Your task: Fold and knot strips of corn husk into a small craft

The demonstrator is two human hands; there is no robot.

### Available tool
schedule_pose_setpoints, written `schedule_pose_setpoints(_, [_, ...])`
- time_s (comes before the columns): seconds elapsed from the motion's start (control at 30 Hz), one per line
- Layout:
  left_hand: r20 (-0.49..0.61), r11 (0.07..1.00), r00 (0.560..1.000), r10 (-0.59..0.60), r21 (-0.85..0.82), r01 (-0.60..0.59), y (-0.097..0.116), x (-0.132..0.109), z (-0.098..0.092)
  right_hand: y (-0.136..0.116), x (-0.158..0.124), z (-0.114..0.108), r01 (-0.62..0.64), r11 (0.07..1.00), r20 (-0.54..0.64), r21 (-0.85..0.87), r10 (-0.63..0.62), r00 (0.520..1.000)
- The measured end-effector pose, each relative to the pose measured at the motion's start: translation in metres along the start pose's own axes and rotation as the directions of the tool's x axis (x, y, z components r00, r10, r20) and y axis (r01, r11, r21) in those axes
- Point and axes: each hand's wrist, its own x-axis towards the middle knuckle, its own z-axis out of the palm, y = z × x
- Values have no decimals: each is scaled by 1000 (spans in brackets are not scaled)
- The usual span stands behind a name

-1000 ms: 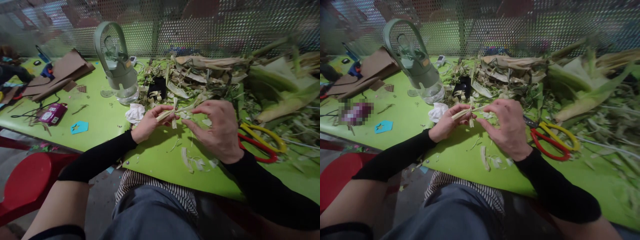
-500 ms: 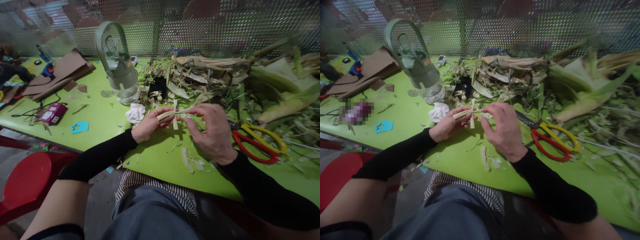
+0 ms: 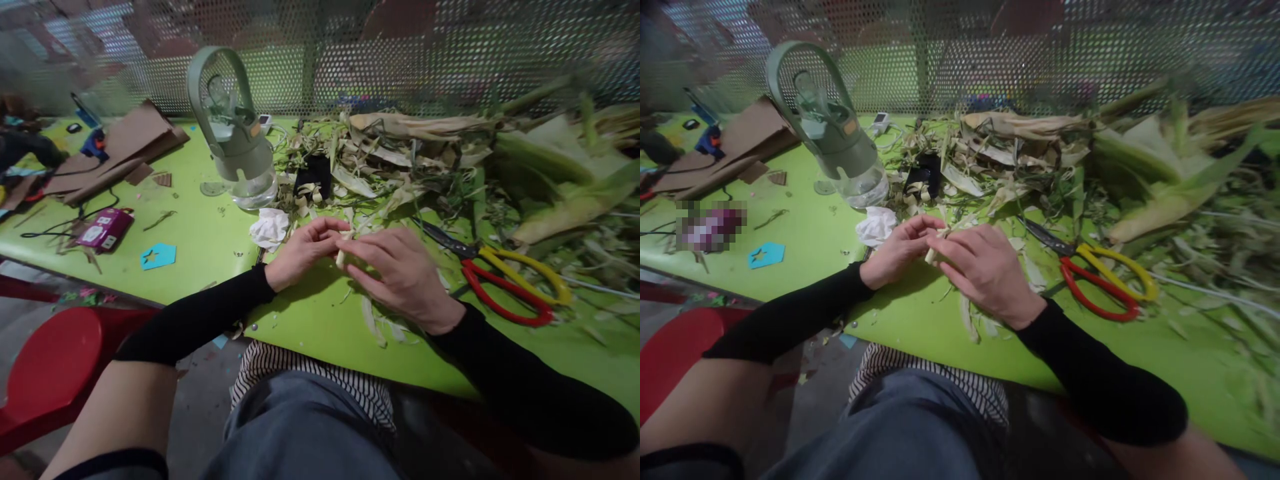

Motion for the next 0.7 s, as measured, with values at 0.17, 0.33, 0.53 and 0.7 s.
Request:
schedule_pose_setpoints(0.17, [-27,994,996,-88,-68,86,2,1,2,-2,0,0,-24,999,16,45,24,1000])
schedule_pose_setpoints(0.33, [-9,990,991,-133,-52,133,5,3,1,0,0,-2,41,992,62,121,-48,997])
schedule_pose_setpoints(0.53, [-19,969,969,-246,26,247,9,1,1,4,1,0,-215,945,46,245,210,977])
schedule_pose_setpoints(0.7, [34,966,970,-240,104,236,11,0,3,5,1,0,-400,842,152,361,370,917])
